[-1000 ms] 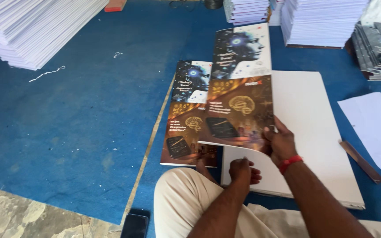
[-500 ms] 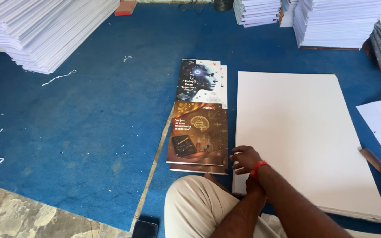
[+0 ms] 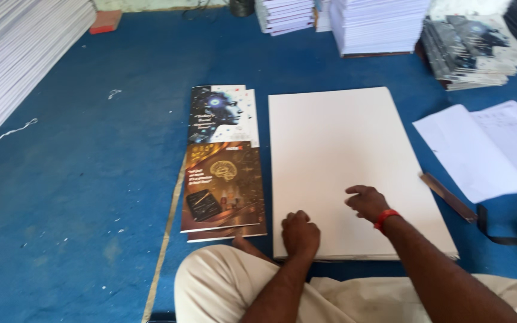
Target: The person sits on the floor and repeatedly places a book cover onto a stack of blank pages, then uses a wooden mallet to press the spine area. The person stacks the finished items to the side and repeats the process with new materials.
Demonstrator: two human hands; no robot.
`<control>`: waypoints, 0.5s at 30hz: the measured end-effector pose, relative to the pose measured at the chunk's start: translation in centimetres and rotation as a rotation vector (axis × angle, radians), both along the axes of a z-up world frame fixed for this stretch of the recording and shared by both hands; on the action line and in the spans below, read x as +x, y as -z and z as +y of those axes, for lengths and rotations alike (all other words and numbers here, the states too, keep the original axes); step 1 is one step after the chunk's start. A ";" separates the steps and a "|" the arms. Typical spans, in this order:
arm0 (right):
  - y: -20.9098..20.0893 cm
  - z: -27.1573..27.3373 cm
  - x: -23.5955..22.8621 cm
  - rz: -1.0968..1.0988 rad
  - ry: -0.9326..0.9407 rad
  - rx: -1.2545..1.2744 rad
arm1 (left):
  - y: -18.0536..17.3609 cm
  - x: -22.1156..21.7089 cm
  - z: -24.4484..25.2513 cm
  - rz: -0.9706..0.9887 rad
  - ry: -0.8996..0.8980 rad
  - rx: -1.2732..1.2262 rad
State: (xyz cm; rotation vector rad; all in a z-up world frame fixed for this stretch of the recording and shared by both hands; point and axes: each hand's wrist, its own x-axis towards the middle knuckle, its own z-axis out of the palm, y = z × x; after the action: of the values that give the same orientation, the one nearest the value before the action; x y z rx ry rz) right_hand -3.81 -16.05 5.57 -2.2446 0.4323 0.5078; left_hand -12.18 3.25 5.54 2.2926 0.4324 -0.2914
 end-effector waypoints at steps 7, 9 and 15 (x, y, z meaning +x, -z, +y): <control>4.5 -12.1 -1.5 -0.050 -0.060 -0.373 | 1.8 -0.4 0.1 -0.185 0.107 0.202; 4.8 -14.4 -2.0 -0.058 -0.066 -0.431 | 3.0 -0.2 0.1 -0.167 0.168 0.264; 4.8 -16.7 -3.7 -0.170 0.050 -0.590 | 5.2 0.0 0.2 -0.129 0.288 0.428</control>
State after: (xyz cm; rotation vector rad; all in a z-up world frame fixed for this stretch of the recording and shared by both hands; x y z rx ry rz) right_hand -7.49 -32.73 0.74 -2.8032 0.6063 0.1662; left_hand -12.16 3.41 0.34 2.7790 0.1000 -0.2036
